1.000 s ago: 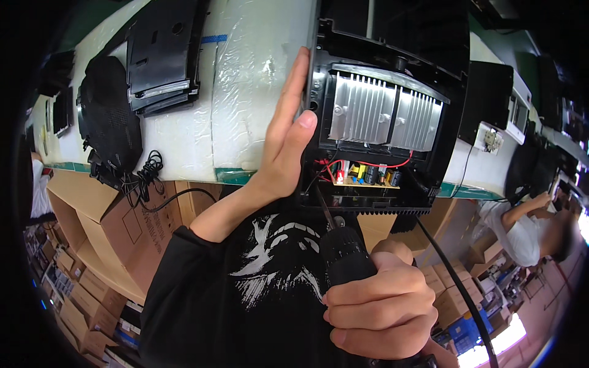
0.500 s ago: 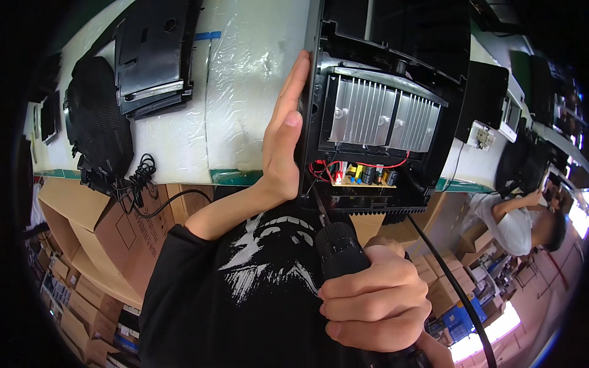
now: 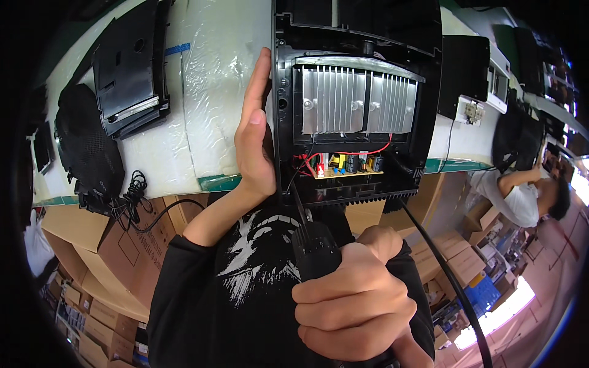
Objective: Assembling the housing and internal components of an electronic unit using an electric screwdriver on a production line.
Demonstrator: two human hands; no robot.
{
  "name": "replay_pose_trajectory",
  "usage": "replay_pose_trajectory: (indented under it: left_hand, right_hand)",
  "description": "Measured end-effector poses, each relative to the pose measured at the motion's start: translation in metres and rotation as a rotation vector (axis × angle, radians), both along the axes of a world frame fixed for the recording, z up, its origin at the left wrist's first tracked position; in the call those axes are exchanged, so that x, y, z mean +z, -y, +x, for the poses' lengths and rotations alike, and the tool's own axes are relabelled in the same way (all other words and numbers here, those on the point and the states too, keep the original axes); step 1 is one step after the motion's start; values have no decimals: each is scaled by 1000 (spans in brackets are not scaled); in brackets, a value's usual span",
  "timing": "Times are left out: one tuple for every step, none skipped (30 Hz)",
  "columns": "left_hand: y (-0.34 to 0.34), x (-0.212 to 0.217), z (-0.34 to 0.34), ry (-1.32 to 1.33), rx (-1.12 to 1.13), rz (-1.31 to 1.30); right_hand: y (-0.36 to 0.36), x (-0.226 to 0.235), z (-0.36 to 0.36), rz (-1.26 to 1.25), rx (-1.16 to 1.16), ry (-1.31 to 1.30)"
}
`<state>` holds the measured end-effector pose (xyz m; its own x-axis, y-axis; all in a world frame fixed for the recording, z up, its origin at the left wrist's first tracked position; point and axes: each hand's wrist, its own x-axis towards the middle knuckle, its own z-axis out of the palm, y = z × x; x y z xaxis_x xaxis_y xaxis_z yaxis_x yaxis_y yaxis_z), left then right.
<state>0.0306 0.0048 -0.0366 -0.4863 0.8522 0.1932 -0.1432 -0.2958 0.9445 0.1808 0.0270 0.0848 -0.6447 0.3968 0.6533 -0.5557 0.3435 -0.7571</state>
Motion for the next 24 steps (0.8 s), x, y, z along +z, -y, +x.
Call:
replay_pose_trajectory:
  left_hand:
    - [0, 0, -1, -1, -2, -3]
    - [0, 0, -1, 0, -6, -4]
    - [0, 0, -1, 1, -8, -5]
    - [0, 0, -1, 2, -11, -6]
    - [0, 0, -2, 3, -9, -7]
    - [0, 0, -2, 3, -8, -8]
    - [0, 0, -1, 4, -6, -9]
    - [0, 0, -1, 4, -1, -10]
    - [0, 0, -1, 4, 3, -11]
    - [0, 0, -1, 4, 7, -12]
    - [1, 0, -1, 2, 13, -14]
    - [1, 0, -1, 1, 19, -16]
    - [2, 0, -1, 0, 24, -18]
    - [2, -1, -1, 1, 26, -19]
    - [2, -1, 0, 1, 28, -20]
    - [2, -1, 0, 1, 31, -21]
    - [3, -1, 0, 4, 32, -21]
    - [3, -1, 0, 6, 34, -21]
    - [2, -1, -1, 8, 36, -20]
    - [2, -2, 0, 8, 37, -19]
    - [1, -2, 0, 5, 42, -4]
    - [1, -2, 0, 1, 48, 12]
    - [2, -3, 1, 3, 47, 13]
    - [2, -4, 0, -1, 41, 14]
  right_hand:
    - [-2, 2, 7, -1, -2, -7]
    - [-8, 1, 11, -1, -4, -12]
    - [-8, 2, 12, 0, -6, -17]
    - [-9, -2, 6, 1, -7, -22]
    - [-8, -3, 1, 1, -5, -28]
    - [-9, -4, -1, 2, -3, -33]
    - [-9, -5, -5, 3, 0, -39]
    - [-9, -4, -3, 3, 5, -45]
    - [-9, 3, 7, 3, 10, -51]
    - [-11, -1, 2, 4, 15, -57]
    - [-8, 1, 4, 3, 22, -64]
    - [-5, 3, 6, 3, 28, -72]
    - [-5, 3, 5, 2, 34, -79]
    - [-4, 1, 0, 3, 37, -84]
    - [-3, 2, 4, 3, 40, -90]
    - [-3, 0, 0, 4, 43, -96]
    - [-2, -4, -11, 6, 46, -100]
    - [-2, -5, -14, 7, 49, -104]
    - [-2, -3, -12, 9, 52, -108]
    - [-6, -7, -18, 11, 55, -113]
    - [-5, -6, -17, 13, 58, -119]
    - [-5, -7, -20, 15, 61, -124]
    - [-7, -10, -25, 17, 63, -128]
    - [-6, -10, -28, 21, 63, -133]
